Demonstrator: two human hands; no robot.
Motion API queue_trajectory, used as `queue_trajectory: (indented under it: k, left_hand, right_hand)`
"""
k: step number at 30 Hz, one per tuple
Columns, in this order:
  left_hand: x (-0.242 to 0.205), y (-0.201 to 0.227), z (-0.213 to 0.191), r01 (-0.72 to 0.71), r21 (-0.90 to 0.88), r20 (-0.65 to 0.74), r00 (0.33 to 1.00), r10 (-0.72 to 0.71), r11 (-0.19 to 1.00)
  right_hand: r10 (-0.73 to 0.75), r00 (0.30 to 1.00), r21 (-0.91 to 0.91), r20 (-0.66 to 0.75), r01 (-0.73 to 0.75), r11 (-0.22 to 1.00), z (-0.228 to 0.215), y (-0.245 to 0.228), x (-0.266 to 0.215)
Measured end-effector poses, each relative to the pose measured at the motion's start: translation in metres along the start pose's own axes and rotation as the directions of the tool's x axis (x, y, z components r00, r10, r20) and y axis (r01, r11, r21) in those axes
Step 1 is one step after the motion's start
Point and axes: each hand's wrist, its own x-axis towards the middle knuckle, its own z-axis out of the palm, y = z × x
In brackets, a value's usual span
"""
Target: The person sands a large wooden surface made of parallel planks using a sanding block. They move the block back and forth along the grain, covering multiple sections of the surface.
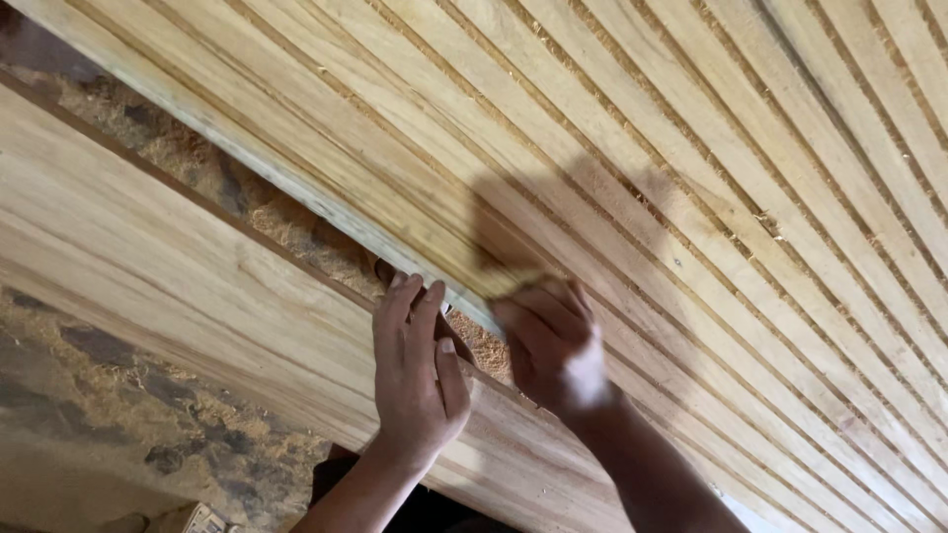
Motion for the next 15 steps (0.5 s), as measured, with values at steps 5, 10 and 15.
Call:
queue_trajectory:
  k: [5, 10, 15]
  left_hand:
    - [-0.006, -0.004, 0.002, -0.052, -0.044, -0.077, 0.996, 0.048, 0.998]
    - [0.001, 0.001, -0.002, -0.072, -0.116, -0.113, 0.992, 0.059, 0.991]
    - [-0.006, -0.006, -0.002, -0.033, -0.178, -0.142, 0.99, 0.007, 0.983]
  right_hand:
    - [-0.077, 0.992, 0.003, 0.095, 0.077, 0.997, 0.06, 0.009, 0.037]
    - [-0.067, 0.998, -0.053, 0.014, 0.068, 0.996, 0.018, -0.011, 0.033]
    - [-0.001, 0.996, -0.046, 0.086, 0.005, 0.999, 0.01, -0.016, 0.038]
